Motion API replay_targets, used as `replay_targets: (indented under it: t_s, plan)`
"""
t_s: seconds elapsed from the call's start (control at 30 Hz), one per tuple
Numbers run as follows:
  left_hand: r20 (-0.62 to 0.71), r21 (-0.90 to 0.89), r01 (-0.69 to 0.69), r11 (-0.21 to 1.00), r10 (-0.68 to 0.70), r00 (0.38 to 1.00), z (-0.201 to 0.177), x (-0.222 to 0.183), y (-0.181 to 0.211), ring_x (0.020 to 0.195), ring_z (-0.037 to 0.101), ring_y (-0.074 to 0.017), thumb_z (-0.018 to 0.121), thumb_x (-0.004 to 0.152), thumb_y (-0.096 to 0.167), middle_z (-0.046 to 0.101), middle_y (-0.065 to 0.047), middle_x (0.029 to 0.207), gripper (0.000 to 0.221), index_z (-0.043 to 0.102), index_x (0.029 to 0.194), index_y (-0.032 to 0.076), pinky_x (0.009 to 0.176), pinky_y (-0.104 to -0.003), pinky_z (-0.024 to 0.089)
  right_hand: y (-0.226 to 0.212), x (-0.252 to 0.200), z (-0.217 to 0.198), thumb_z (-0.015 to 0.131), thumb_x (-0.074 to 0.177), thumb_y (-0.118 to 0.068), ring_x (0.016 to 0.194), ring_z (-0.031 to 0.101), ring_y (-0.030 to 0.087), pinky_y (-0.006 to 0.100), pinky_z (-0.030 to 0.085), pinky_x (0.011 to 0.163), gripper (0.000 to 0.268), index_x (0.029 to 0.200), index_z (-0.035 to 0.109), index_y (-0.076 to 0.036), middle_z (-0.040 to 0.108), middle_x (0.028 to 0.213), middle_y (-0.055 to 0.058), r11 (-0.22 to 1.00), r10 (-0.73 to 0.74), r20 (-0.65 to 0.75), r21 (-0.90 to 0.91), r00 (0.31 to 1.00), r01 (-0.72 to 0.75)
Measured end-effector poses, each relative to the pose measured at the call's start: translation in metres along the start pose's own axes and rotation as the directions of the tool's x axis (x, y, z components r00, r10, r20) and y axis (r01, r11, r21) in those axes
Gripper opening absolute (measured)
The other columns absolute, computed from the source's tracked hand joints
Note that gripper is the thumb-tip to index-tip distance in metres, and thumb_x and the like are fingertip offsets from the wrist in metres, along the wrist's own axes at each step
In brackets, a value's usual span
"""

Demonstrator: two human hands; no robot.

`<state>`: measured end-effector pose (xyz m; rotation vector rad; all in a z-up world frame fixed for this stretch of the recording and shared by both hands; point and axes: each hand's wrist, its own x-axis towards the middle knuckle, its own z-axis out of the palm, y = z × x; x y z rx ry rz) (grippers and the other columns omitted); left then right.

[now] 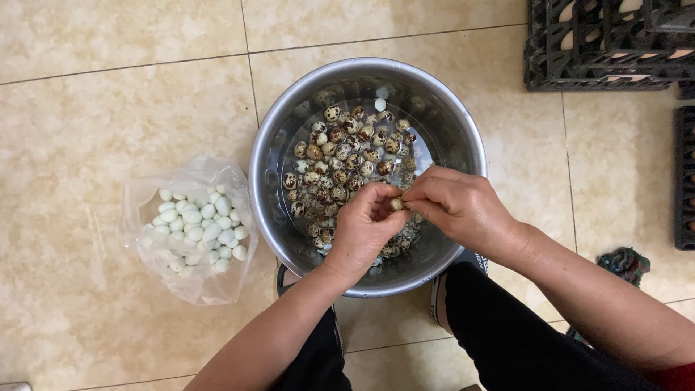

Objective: The person is peeling boiled quail eggs by hand and placing the finished eggs into a clear plastic bag.

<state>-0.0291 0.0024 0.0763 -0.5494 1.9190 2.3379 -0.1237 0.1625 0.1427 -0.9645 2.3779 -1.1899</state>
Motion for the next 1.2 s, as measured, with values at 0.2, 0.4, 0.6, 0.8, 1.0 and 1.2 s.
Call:
replay_targets:
  t_s: [0.2,0.4,0.6,0.8,1.0,1.2]
  plan:
    - [-0.013,0.168,-0.028,0.985,0.03,0.999,0.002,-0.003,0.008,0.064,0.063,-0.0129,0.083,0.08,0.003,0.069,-0.008,0.08,0.02,0.072,0.096,0.008,0.055,-0.028,0.057,-0.002,0.0,0.004,0.074,0.093,-0.007,0.08,0.073,0.028,0.034,0.06,0.069,0.008,0.085,0.074,-0.007,0.074,0.086,0.006,0.959,-0.198,0.01,-0.206,0.98,0.196]
    - [0.012,0.444,0.003,0.896,-0.009,1.0,-0.001,-0.002,0.028,0.065,0.068,-0.0205,0.082,0.08,0.012,0.068,-0.008,0.079,0.02,0.072,0.097,0.01,0.055,-0.033,0.058,-0.004,-0.003,0.008,0.072,0.096,-0.015,0.076,0.071,0.023,0.03,0.057,0.064,0.018,0.079,0.068,-0.011,0.069,0.083,0.002,0.806,-0.307,0.068,-0.512,0.949,0.297]
    - [0.05,0.619,-0.126,0.775,0.122,0.991,0.0,-0.003,0.027,0.079,0.071,-0.0339,0.081,0.078,0.023,0.07,-0.008,0.082,0.022,0.071,0.096,0.015,0.069,-0.046,0.06,-0.004,-0.004,0.011,0.071,0.094,-0.017,0.07,0.066,0.02,0.028,0.054,0.057,0.025,0.072,0.06,-0.015,0.06,0.075,-0.001,0.77,-0.311,0.058,-0.569,0.949,0.287]
    - [0.072,0.642,-0.184,0.745,0.181,0.981,-0.001,-0.001,0.028,0.077,0.071,-0.0305,0.079,0.079,0.022,0.072,-0.006,0.083,0.019,0.072,0.095,0.013,0.068,-0.043,0.06,-0.004,-0.003,0.012,0.069,0.091,-0.016,0.068,0.064,0.02,0.029,0.051,0.055,0.025,0.07,0.057,-0.015,0.057,0.073,-0.002,0.767,-0.308,0.032,-0.583,0.951,0.268]
    - [0.106,0.538,-0.143,0.83,0.101,0.989,-0.005,0.001,0.039,0.082,0.07,-0.0278,0.079,0.082,0.014,0.071,-0.01,0.09,0.021,0.072,0.101,0.008,0.067,-0.038,0.061,-0.01,-0.002,0.009,0.071,0.087,-0.009,0.072,0.067,0.022,0.029,0.054,0.06,0.015,0.076,0.063,-0.012,0.061,0.077,0.0,0.886,-0.186,-0.024,-0.435,0.982,0.157]
    - [0.102,0.267,-0.017,0.964,-0.011,0.995,-0.007,-0.001,0.05,0.088,0.073,-0.0287,0.079,0.084,0.006,0.072,-0.015,0.098,0.025,0.071,0.108,0.005,0.07,-0.035,0.064,0.002,-0.005,0.002,0.075,0.081,-0.008,0.07,0.071,0.024,0.032,0.056,0.061,0.004,0.081,0.073,-0.011,0.07,0.076,0.004,0.99,0.099,-0.062,-0.094,0.993,-0.105]
